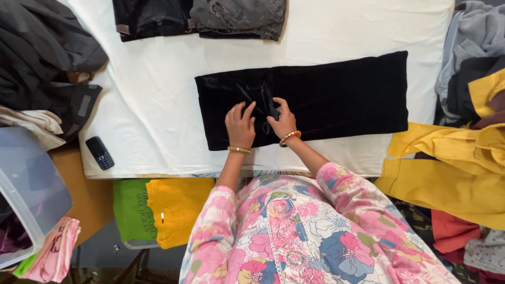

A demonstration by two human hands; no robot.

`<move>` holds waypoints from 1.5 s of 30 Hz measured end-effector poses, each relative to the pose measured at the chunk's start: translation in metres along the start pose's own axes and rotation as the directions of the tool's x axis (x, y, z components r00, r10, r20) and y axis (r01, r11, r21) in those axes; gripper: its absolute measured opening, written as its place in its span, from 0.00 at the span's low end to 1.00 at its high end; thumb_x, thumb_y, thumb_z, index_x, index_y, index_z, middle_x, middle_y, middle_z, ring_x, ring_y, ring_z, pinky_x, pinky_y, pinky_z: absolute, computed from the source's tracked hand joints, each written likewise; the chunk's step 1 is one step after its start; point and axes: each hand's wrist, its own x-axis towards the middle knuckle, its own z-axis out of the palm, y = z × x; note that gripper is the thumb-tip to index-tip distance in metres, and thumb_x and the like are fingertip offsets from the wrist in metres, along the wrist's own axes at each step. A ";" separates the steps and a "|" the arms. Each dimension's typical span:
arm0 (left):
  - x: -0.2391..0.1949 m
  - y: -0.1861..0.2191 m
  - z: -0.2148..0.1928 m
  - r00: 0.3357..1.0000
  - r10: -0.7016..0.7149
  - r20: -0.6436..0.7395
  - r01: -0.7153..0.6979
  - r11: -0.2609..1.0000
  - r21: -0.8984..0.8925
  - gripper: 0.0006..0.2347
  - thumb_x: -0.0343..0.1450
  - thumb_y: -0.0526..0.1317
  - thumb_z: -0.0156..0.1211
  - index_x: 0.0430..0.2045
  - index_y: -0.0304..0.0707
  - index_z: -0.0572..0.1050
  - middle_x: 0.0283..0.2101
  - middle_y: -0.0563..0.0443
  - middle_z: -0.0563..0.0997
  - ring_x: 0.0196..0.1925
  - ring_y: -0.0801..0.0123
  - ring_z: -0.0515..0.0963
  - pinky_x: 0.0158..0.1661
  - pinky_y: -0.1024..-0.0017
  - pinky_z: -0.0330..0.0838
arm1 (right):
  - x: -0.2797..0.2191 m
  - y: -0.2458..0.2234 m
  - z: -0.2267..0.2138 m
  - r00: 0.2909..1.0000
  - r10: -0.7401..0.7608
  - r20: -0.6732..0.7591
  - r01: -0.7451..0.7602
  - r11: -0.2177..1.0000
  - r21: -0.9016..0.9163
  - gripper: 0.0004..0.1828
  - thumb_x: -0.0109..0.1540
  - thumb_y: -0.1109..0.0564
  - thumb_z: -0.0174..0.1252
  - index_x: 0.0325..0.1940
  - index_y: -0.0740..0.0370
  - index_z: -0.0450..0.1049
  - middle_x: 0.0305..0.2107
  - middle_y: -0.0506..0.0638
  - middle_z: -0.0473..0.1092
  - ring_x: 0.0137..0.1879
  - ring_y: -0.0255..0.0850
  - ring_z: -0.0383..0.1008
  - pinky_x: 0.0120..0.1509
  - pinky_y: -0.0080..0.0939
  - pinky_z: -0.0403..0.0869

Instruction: The person folds several pieces of black velvet fabric on a white-covered table. They smooth out each piece, fold it into a neat rectangle, and place it in a stack. The process is repeated for multiple items.

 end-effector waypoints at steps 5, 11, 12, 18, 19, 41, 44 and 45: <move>0.009 -0.005 0.034 0.975 0.100 0.200 -0.129 0.982 0.140 0.30 0.71 0.53 0.59 0.71 0.63 0.59 0.76 0.51 0.54 0.78 0.48 0.49 0.68 0.32 0.39 | 0.008 0.027 -0.010 0.998 0.025 0.057 -0.022 0.999 -0.050 0.35 0.55 0.58 0.68 0.65 0.55 0.66 0.34 0.51 0.77 0.34 0.43 0.79 0.41 0.43 0.77; 0.014 0.002 0.049 0.960 0.059 0.275 -0.125 0.965 0.230 0.35 0.69 0.64 0.55 0.73 0.63 0.56 0.78 0.50 0.49 0.79 0.42 0.42 0.64 0.21 0.32 | 0.008 0.049 -0.127 0.963 -0.085 -0.257 0.029 0.976 -0.216 0.23 0.56 0.60 0.68 0.55 0.57 0.75 0.40 0.51 0.78 0.48 0.45 0.77 0.55 0.45 0.75; 0.013 0.004 0.050 0.964 0.055 0.260 -0.121 0.963 0.243 0.36 0.69 0.65 0.55 0.73 0.63 0.56 0.78 0.50 0.48 0.79 0.40 0.41 0.63 0.19 0.31 | 0.008 0.056 -0.156 0.905 -0.186 -0.382 0.025 0.921 -0.390 0.20 0.55 0.61 0.68 0.52 0.56 0.77 0.43 0.51 0.78 0.53 0.48 0.73 0.63 0.49 0.70; 0.011 0.004 0.061 0.948 0.095 0.305 -0.188 0.937 0.294 0.34 0.70 0.64 0.55 0.73 0.65 0.57 0.79 0.52 0.48 0.79 0.41 0.41 0.63 0.20 0.32 | 0.025 0.183 -0.290 0.782 -0.255 -0.569 -0.106 0.845 -0.525 0.35 0.53 0.55 0.74 0.62 0.64 0.69 0.55 0.60 0.69 0.64 0.59 0.65 0.70 0.54 0.64; 0.012 0.006 0.061 0.951 0.085 0.298 -0.178 0.937 0.302 0.34 0.70 0.64 0.55 0.73 0.65 0.57 0.79 0.52 0.48 0.79 0.41 0.41 0.63 0.20 0.32 | 0.029 0.189 -0.299 0.786 -0.260 -0.562 -0.094 0.847 -0.523 0.35 0.53 0.55 0.74 0.62 0.64 0.69 0.55 0.60 0.69 0.64 0.59 0.65 0.70 0.54 0.64; -0.006 -0.058 0.077 0.939 -0.225 0.260 0.344 0.577 -0.741 0.24 0.78 0.59 0.43 0.65 0.50 0.70 0.69 0.48 0.70 0.72 0.56 0.67 0.70 0.52 0.54 | -0.003 -0.102 -0.066 0.922 -0.258 0.287 0.326 0.919 -0.221 0.40 0.54 0.49 0.69 0.68 0.57 0.64 0.51 0.59 0.74 0.52 0.56 0.76 0.57 0.51 0.74; -0.029 -0.109 0.094 0.783 -0.368 0.501 0.466 -0.186 -0.865 0.27 0.80 0.60 0.45 0.60 0.34 0.72 0.56 0.42 0.77 0.57 0.58 0.77 0.58 0.60 0.67 | -0.032 -0.112 -0.012 0.858 -0.161 0.488 0.298 0.930 -0.217 0.47 0.53 0.49 0.70 0.73 0.51 0.57 0.44 0.54 0.75 0.40 0.51 0.79 0.45 0.49 0.77; -0.035 -0.126 0.098 0.749 -0.334 0.572 0.442 -0.391 -0.807 0.28 0.83 0.59 0.49 0.57 0.24 0.72 0.49 0.38 0.78 0.49 0.56 0.79 0.50 0.59 0.71 | -0.037 -0.110 0.000 0.822 -0.134 0.553 0.271 0.947 -0.173 0.49 0.53 0.49 0.70 0.74 0.51 0.55 0.42 0.52 0.75 0.38 0.48 0.79 0.44 0.47 0.77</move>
